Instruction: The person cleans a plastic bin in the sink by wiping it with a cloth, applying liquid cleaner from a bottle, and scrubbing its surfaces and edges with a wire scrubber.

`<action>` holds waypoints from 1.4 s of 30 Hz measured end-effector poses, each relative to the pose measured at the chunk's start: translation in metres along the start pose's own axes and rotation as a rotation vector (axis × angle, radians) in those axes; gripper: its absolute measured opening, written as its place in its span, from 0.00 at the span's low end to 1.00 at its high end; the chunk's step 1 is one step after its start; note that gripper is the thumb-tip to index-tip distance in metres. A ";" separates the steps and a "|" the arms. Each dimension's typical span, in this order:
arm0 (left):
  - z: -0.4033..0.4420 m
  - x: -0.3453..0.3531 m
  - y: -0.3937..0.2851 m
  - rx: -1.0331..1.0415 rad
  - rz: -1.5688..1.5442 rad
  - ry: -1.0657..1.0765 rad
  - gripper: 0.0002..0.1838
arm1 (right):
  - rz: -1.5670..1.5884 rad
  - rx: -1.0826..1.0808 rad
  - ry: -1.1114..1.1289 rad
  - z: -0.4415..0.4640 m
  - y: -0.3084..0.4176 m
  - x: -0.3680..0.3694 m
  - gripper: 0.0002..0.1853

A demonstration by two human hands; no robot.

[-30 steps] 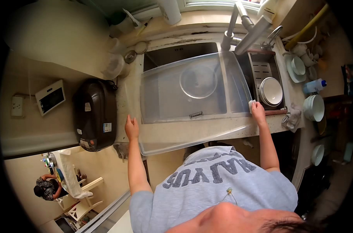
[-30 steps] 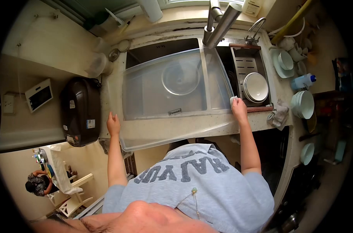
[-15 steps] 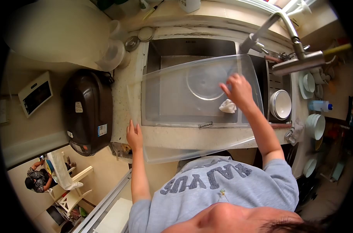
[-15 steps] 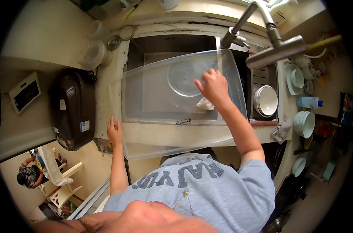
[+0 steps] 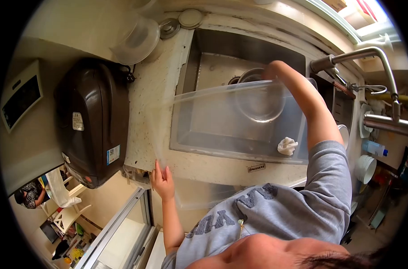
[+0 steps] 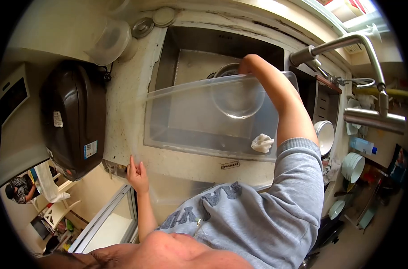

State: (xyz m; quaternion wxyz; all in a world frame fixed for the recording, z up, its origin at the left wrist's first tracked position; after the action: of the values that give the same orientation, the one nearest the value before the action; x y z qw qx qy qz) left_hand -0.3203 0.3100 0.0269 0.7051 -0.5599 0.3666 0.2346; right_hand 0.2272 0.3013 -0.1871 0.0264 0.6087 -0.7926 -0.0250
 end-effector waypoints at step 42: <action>0.058 0.043 -0.044 0.123 -0.010 0.155 0.21 | 0.543 -0.562 -1.223 -0.309 0.184 0.045 0.14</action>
State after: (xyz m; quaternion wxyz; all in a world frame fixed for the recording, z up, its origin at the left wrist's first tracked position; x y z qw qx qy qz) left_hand -0.2462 0.3503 0.0265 0.7088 -0.5340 0.4307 0.1641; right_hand 0.0603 0.3031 0.1344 -0.2607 0.2380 -0.7523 -0.5563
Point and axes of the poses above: each hand's wrist, its own z-axis towards the middle knuckle, its own x-axis out of the palm, y = z × x, the point moved 9 cm from there along z, towards the middle knuckle, and after that the axes turned 4 degrees about -z, right-handed, at the moved point
